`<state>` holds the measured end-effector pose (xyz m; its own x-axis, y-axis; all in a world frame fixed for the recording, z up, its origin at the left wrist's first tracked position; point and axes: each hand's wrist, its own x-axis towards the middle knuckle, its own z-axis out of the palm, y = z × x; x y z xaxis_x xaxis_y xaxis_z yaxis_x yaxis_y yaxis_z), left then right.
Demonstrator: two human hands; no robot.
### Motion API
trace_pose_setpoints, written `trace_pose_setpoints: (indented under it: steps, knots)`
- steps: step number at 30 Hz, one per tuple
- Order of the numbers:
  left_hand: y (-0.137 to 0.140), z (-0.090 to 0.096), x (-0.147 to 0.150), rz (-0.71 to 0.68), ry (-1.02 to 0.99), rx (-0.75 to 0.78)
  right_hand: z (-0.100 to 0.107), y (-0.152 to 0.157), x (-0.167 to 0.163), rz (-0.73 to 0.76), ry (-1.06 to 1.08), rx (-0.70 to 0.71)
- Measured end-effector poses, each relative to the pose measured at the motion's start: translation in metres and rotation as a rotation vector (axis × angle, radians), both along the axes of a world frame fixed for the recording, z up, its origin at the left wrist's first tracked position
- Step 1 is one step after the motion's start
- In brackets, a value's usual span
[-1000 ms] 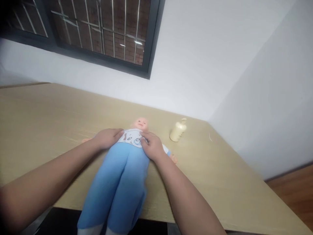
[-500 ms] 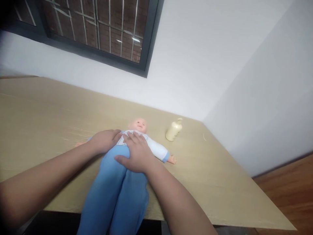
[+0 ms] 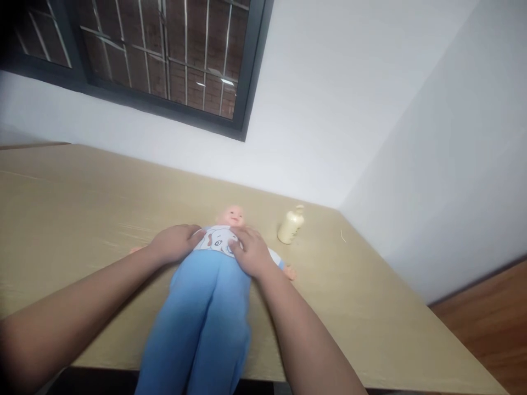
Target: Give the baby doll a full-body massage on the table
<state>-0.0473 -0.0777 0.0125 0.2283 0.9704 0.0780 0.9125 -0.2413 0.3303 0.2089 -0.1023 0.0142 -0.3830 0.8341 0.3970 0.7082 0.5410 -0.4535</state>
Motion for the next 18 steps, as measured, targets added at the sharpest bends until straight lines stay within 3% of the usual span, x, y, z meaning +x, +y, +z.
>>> trace_pose_setpoints:
  steps: [3, 7, 12, 15, 18]
  knots:
    - [0.001, 0.000, -0.001, -0.011, 0.005, 0.011, -0.002, 0.006, 0.006, 0.038, -0.014, 0.005]
    - [0.003, -0.004, -0.002, -0.004, -0.035, 0.054, 0.004, 0.007, 0.015, 0.095, -0.048, -0.087]
    - [0.001, -0.006, 0.007, 0.006, -0.221, 0.248, 0.010, 0.002, 0.015, 0.154, -0.096, -0.180]
    - [-0.014, 0.003, 0.019, -0.168, -0.341, 0.363, 0.008, 0.003, 0.013, 0.160, -0.105, -0.189]
    - [-0.035, 0.018, 0.032, -0.542, -0.262, 0.370, 0.002, 0.008, 0.013, 0.179, -0.075, -0.187]
